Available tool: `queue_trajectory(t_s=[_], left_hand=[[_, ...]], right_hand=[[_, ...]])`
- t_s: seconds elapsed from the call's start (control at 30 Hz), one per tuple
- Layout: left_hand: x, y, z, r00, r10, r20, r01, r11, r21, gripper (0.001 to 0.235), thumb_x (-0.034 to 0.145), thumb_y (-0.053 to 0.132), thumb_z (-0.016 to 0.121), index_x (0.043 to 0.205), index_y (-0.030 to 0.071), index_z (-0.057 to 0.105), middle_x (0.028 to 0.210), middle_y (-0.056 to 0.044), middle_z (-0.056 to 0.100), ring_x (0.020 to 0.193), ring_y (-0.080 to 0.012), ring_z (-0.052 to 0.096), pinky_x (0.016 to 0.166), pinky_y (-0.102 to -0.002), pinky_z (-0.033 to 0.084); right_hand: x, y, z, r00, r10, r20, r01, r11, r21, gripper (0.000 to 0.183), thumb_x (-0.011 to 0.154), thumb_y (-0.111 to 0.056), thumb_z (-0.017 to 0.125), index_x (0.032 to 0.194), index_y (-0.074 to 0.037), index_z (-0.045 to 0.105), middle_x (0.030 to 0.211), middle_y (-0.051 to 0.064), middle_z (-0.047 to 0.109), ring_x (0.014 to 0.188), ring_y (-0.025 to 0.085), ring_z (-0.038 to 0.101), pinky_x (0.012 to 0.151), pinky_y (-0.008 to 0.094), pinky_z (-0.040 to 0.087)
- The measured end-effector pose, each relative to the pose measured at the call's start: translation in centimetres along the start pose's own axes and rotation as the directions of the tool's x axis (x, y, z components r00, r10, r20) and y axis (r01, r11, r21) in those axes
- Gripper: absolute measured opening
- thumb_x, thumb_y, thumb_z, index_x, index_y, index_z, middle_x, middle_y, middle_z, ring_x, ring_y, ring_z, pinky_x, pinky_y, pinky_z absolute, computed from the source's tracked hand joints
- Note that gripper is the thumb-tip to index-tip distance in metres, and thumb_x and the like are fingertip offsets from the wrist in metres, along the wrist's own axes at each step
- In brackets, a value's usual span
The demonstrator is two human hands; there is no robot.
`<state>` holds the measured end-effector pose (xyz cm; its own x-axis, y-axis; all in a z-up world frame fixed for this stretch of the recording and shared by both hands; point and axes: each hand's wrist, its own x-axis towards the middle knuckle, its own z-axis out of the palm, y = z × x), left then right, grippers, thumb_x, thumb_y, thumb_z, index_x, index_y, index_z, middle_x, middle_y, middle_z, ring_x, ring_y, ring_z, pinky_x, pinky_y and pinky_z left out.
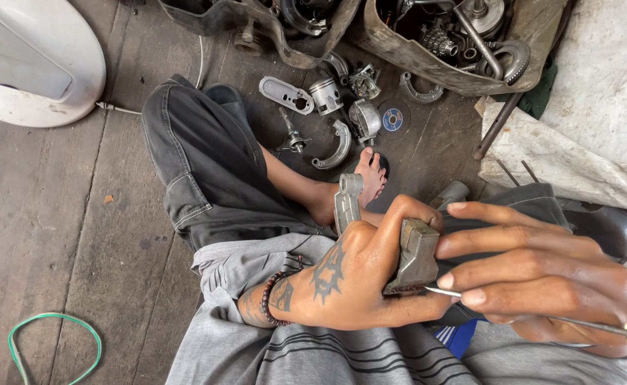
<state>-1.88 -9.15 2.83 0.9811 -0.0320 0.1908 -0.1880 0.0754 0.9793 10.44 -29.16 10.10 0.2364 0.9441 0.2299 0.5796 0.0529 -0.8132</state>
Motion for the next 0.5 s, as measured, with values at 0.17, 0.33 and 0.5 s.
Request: queue_trajectory(t_s=[0.17, 0.33, 0.5], left_hand=[[0.0, -0.1, -0.5, 0.998, -0.023, 0.066, 0.023, 1.000, -0.009, 0.055, 0.089, 0.033, 0.071, 0.123, 0.003, 0.040, 0.076, -0.003, 0.049, 0.060, -0.0253, 0.057, 0.064, -0.037, 0.045], [0.0, -0.2, -0.7, 0.996, -0.028, 0.081, 0.029, 1.000, -0.007, 0.053, 0.091, 0.030, 0.068, 0.125, 0.001, 0.041, 0.092, -0.009, 0.060, 0.067, -0.0291, 0.064, 0.069, -0.037, 0.048], [0.3, -1.0, -0.5, 0.999, 0.005, 0.047, -0.007, 0.999, 0.033, 0.050, 0.093, 0.029, 0.066, 0.125, -0.001, 0.041, 0.097, -0.012, 0.060, 0.069, -0.0310, 0.068, 0.069, -0.037, 0.050]], right_hand=[[1.6, -1.2, -1.5, 0.970, 0.052, 0.237, -0.055, 0.998, 0.005, 0.028, 0.103, -0.025, 0.047, 0.118, -0.010, 0.065, 0.118, 0.007, 0.078, 0.119, 0.033, 0.079, 0.120, 0.069, 0.054], [3.5, -2.5, -1.1, 0.959, -0.009, 0.282, 0.045, 0.991, -0.124, 0.024, 0.092, -0.013, 0.069, 0.113, -0.005, 0.063, 0.114, 0.008, 0.077, 0.111, 0.035, 0.081, 0.111, 0.068, 0.059], [3.8, -2.7, -1.2, 0.921, -0.030, 0.388, 0.118, 0.971, -0.205, 0.026, 0.099, -0.015, 0.048, 0.115, 0.001, 0.062, 0.123, 0.020, 0.070, 0.119, 0.047, 0.071, 0.109, 0.066, 0.057]])
